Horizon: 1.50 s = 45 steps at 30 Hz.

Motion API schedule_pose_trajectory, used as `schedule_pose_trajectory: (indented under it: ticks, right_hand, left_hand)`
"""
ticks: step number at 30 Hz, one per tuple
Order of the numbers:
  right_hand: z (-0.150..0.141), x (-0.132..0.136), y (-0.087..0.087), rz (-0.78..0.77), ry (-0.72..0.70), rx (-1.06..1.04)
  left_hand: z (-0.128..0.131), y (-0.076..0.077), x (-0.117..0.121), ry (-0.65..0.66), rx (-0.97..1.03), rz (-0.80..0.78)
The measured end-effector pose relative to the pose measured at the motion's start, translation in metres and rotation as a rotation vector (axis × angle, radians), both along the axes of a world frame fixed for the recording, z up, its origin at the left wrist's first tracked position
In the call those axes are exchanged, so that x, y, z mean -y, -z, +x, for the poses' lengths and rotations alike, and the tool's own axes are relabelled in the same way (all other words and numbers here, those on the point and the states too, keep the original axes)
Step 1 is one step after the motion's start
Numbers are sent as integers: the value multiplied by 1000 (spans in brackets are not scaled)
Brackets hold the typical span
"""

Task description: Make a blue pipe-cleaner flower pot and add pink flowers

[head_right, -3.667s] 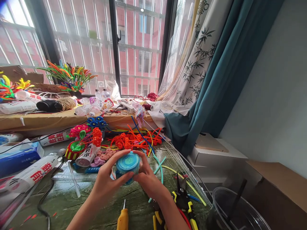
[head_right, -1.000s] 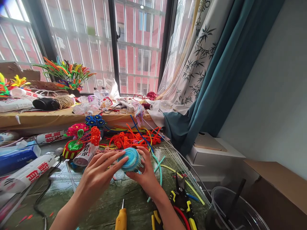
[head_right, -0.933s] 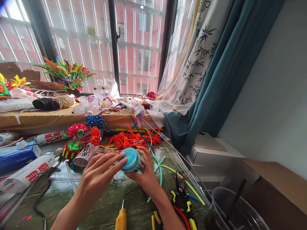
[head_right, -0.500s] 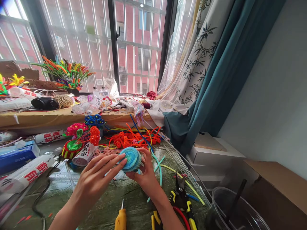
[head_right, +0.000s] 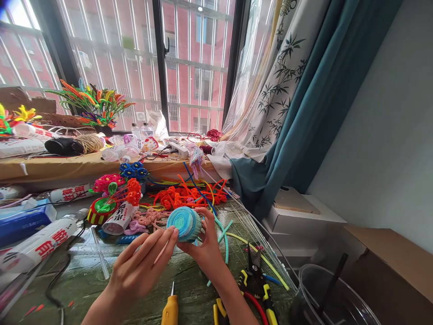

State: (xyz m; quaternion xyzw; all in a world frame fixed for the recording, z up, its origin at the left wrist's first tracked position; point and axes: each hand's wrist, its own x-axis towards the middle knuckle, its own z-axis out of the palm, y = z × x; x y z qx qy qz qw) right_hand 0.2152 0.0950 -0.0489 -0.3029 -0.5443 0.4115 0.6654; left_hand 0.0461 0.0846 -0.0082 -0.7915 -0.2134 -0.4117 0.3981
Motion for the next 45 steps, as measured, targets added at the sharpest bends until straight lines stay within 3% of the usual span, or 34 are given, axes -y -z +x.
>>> schedule_pose_trajectory:
  ticks: [13, 28, 45]
  right_hand:
    - [0, 4, -5, 19, 46, 47]
    - [1, -3, 7, 139, 179, 193]
    - [1, -3, 6, 110, 107, 114]
  left_hand:
    - [3, 0, -4, -22, -15, -18]
    - [7, 3, -2, 16, 11, -59]
    - [4, -6, 0, -73, 3, -125]
